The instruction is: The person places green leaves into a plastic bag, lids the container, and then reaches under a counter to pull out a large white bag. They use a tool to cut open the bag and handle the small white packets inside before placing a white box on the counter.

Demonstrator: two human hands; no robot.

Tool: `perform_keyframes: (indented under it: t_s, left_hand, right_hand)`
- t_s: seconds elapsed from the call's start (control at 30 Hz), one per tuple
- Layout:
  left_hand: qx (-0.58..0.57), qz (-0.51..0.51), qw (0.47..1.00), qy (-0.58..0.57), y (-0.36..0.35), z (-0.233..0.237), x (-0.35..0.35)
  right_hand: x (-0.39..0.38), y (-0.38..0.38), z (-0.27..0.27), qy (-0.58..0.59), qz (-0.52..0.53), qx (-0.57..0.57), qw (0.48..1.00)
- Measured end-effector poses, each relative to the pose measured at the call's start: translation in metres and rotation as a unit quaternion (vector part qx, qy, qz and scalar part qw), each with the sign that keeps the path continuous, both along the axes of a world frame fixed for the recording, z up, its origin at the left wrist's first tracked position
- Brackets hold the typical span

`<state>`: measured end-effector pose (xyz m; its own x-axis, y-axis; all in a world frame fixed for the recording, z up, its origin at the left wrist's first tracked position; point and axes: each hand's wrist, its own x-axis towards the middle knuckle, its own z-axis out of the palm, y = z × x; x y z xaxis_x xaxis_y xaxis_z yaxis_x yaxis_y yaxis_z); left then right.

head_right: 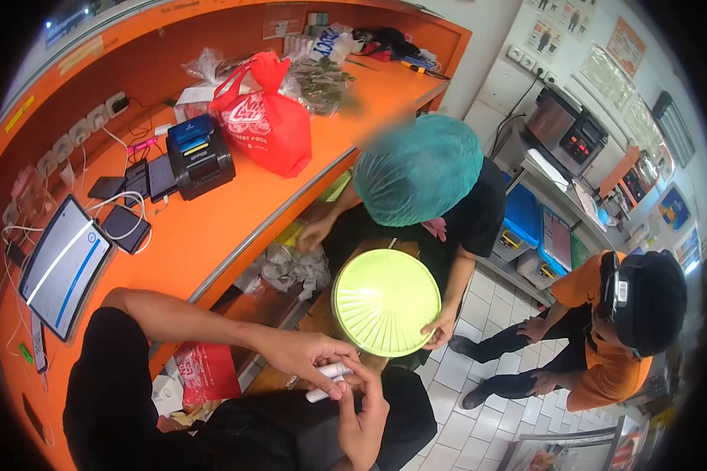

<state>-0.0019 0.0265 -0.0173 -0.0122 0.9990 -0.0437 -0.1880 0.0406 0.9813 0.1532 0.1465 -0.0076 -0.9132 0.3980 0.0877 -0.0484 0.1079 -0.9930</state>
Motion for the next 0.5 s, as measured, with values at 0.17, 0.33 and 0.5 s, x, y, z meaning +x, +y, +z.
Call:
perform_keyframes:
  t_s: [0.17, 0.33, 0.5]
  left_hand:
    - [-0.05, -0.049, 0.997, 0.024, -0.006, 0.009, -0.007]
    - [-0.069, -0.081, 0.99, 0.089, -0.003, -0.001, -0.011]
    - [-0.076, -0.009, 0.97, 0.233, -0.001, 0.005, -0.02]
  right_hand:
    - [0.003, 0.003, -0.001, -0.019, 0.057, -0.033, 0.998]
    - [0.016, 0.018, 0.046, -0.075, 0.079, 0.003, 0.994]
    - [0.015, 0.015, 0.047, -0.082, 0.04, -0.009, 0.996]
